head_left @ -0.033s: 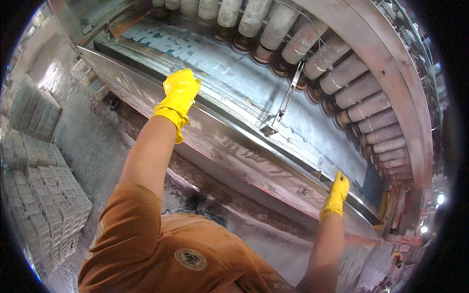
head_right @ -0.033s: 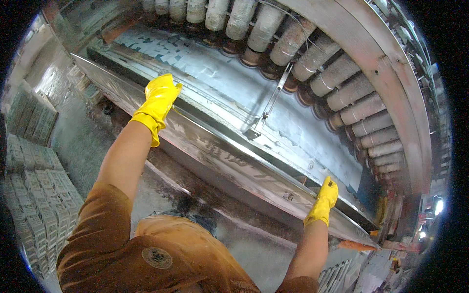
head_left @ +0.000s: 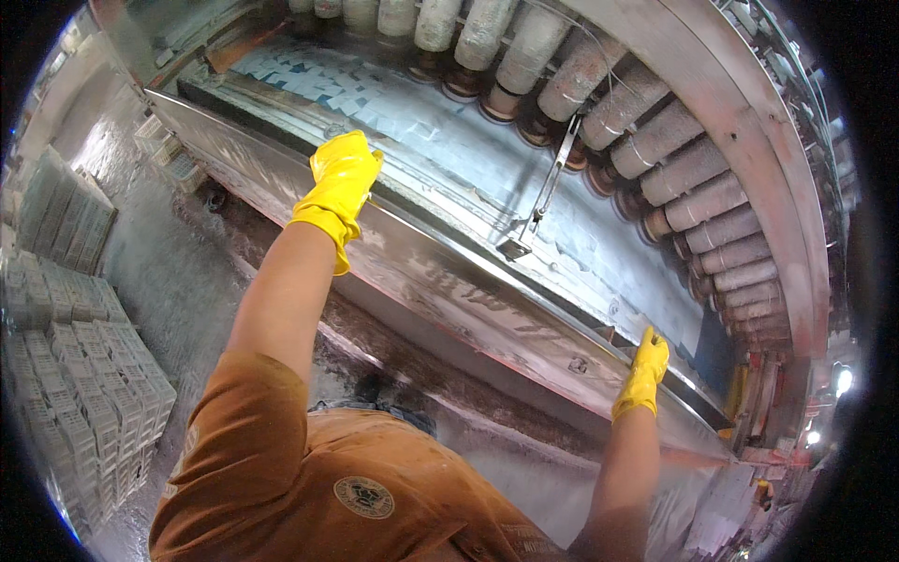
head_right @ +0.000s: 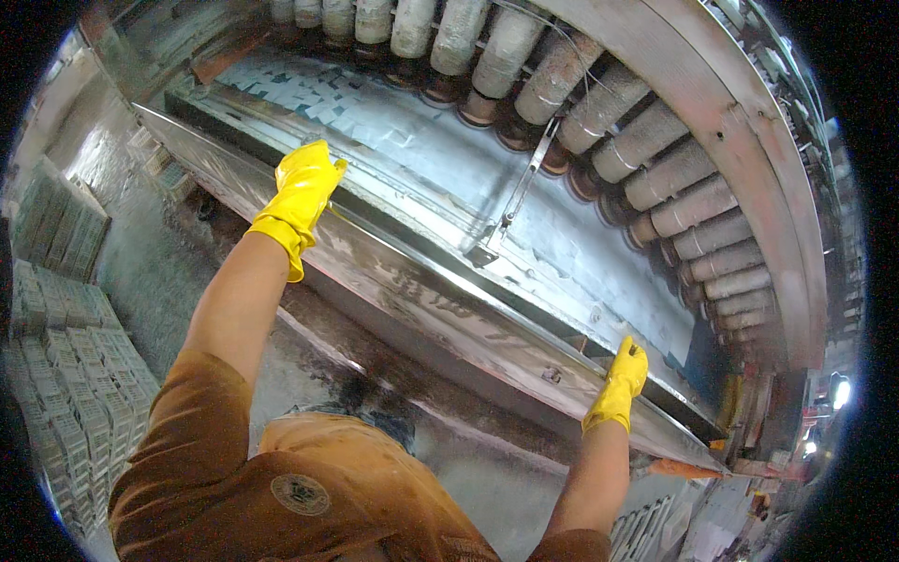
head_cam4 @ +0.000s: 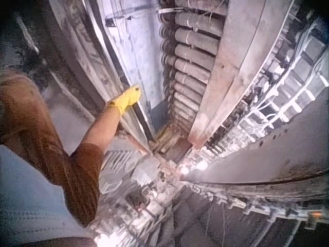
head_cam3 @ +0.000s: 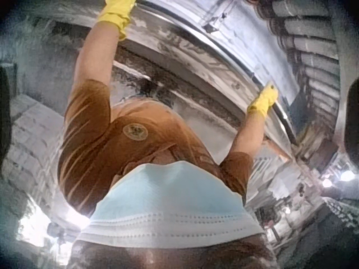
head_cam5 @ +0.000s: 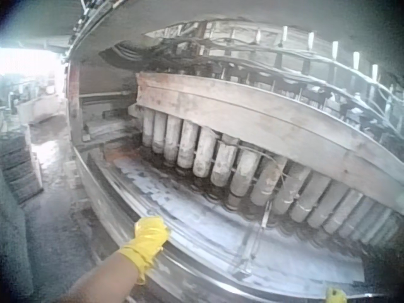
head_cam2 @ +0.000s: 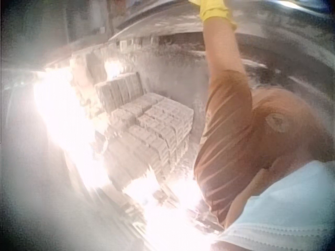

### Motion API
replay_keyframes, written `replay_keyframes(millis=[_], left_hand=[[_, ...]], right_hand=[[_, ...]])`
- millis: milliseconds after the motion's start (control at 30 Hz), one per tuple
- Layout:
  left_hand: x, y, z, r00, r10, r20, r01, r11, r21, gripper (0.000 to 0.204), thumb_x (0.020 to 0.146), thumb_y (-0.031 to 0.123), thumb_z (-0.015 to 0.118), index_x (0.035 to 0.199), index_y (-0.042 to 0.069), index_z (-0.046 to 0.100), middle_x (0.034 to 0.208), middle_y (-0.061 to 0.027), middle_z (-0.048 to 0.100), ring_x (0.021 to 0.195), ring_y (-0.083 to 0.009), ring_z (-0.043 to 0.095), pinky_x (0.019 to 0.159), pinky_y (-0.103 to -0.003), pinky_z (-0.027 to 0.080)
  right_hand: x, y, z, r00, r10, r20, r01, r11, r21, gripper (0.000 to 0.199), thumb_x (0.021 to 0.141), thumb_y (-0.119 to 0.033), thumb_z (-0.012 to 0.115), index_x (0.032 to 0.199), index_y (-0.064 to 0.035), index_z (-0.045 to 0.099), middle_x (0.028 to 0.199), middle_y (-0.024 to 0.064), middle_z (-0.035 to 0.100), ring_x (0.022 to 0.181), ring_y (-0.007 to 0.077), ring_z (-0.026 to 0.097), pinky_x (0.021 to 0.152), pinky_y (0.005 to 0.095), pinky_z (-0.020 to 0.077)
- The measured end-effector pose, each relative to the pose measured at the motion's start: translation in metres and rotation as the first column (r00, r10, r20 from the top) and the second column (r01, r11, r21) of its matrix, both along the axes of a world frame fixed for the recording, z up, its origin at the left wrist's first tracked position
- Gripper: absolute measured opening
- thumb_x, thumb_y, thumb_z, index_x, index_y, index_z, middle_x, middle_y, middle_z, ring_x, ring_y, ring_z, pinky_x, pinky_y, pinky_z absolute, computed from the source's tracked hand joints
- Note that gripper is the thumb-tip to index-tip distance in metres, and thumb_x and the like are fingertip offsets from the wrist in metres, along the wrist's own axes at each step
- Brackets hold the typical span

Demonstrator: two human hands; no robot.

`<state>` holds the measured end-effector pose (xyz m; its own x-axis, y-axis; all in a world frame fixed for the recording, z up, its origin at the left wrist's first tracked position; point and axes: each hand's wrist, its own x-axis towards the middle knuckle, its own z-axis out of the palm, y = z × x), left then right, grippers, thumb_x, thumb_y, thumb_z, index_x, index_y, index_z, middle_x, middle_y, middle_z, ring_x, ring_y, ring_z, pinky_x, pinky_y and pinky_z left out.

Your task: The person lifts and positions a large metal sheet onto a curved industrial machine, adjusting its alignment with both hands. The person then picks up a white plastic basket and places it on a nearby surface.

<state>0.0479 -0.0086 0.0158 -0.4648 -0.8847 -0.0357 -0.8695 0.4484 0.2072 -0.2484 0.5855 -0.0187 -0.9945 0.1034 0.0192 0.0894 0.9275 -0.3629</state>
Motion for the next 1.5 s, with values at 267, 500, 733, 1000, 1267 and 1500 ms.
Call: replay_keyframes(millis=[267, 500, 733, 1000, 1267, 1500], left_hand=[[0.001, 0.000, -0.004, 1.000, -0.002, -0.027, 0.002, 1.000, -0.030, 0.069, 0.090, 0.051, 0.069, 0.141, 0.005, 0.055, 0.132, -0.0188, 0.065, 0.123, -0.0355, 0.061, 0.103, -0.046, 0.049], [0.000, 0.001, 0.007, 0.996, -0.041, 0.075, 0.037, 0.998, 0.047, 0.066, 0.092, 0.057, 0.061, 0.133, 0.005, 0.062, 0.128, -0.0207, 0.066, 0.121, -0.0366, 0.062, 0.101, -0.048, 0.050], [0.003, -0.005, -0.011, 0.996, -0.082, 0.029, 0.084, 0.995, -0.051, 0.056, 0.093, 0.053, 0.063, 0.123, 0.006, 0.068, 0.125, -0.0217, 0.068, 0.117, -0.0389, 0.064, 0.099, -0.047, 0.050], [0.009, -0.035, -0.044, 0.986, -0.150, 0.068, 0.158, 0.980, -0.122, 0.072, 0.096, 0.055, 0.058, 0.144, 0.002, 0.055, 0.148, -0.0215, 0.054, 0.138, -0.0357, 0.051, 0.113, -0.042, 0.040], [0.013, -0.065, -0.069, 0.983, -0.163, -0.090, 0.160, 0.986, -0.039, 0.067, 0.096, 0.048, 0.064, 0.140, -0.001, 0.054, 0.136, -0.0219, 0.062, 0.109, -0.0353, 0.069, 0.076, -0.043, 0.059], [0.007, -0.047, -0.048, 0.947, -0.303, -0.107, 0.293, 0.951, -0.102, 0.063, 0.096, 0.050, 0.062, 0.133, -0.001, 0.061, 0.132, -0.0221, 0.065, 0.112, -0.0399, 0.066, 0.093, -0.045, 0.052]], right_hand=[[0.002, -0.002, 0.001, 0.997, 0.025, -0.074, -0.013, 0.987, 0.161, 0.058, 0.098, -0.056, 0.056, 0.121, -0.0059, 0.072, 0.119, 0.0185, 0.072, 0.111, 0.0370, 0.068, 0.094, 0.0443, 0.0510], [0.006, -0.003, 0.004, 0.997, 0.021, -0.070, -0.009, 0.985, 0.172, 0.064, 0.098, -0.061, 0.051, 0.124, -0.0057, 0.070, 0.124, 0.0204, 0.069, 0.118, 0.0392, 0.064, 0.099, 0.0464, 0.0490], [0.008, -0.005, 0.008, 1.000, -0.002, -0.027, 0.005, 0.994, 0.112, 0.064, 0.097, -0.062, 0.049, 0.124, -0.0083, 0.070, 0.127, 0.0197, 0.068, 0.121, 0.0393, 0.062, 0.102, 0.0469, 0.0472], [0.017, -0.016, 0.016, 0.996, -0.085, -0.016, 0.086, 0.993, 0.086, 0.063, 0.096, -0.064, 0.048, 0.126, -0.0129, 0.069, 0.128, 0.0164, 0.068, 0.122, 0.0371, 0.062, 0.102, 0.0481, 0.0483], [0.022, -0.022, 0.027, 0.992, -0.124, 0.034, 0.122, 0.990, 0.064, 0.062, 0.095, -0.064, 0.052, 0.127, -0.0141, 0.069, 0.128, 0.0146, 0.069, 0.121, 0.0348, 0.063, 0.102, 0.0461, 0.0477], [0.029, -0.026, 0.036, 0.988, -0.136, 0.071, 0.129, 0.987, 0.094, 0.059, 0.097, -0.063, 0.050, 0.120, -0.0138, 0.071, 0.123, 0.0144, 0.070, 0.118, 0.0360, 0.063, 0.099, 0.0473, 0.0492]])
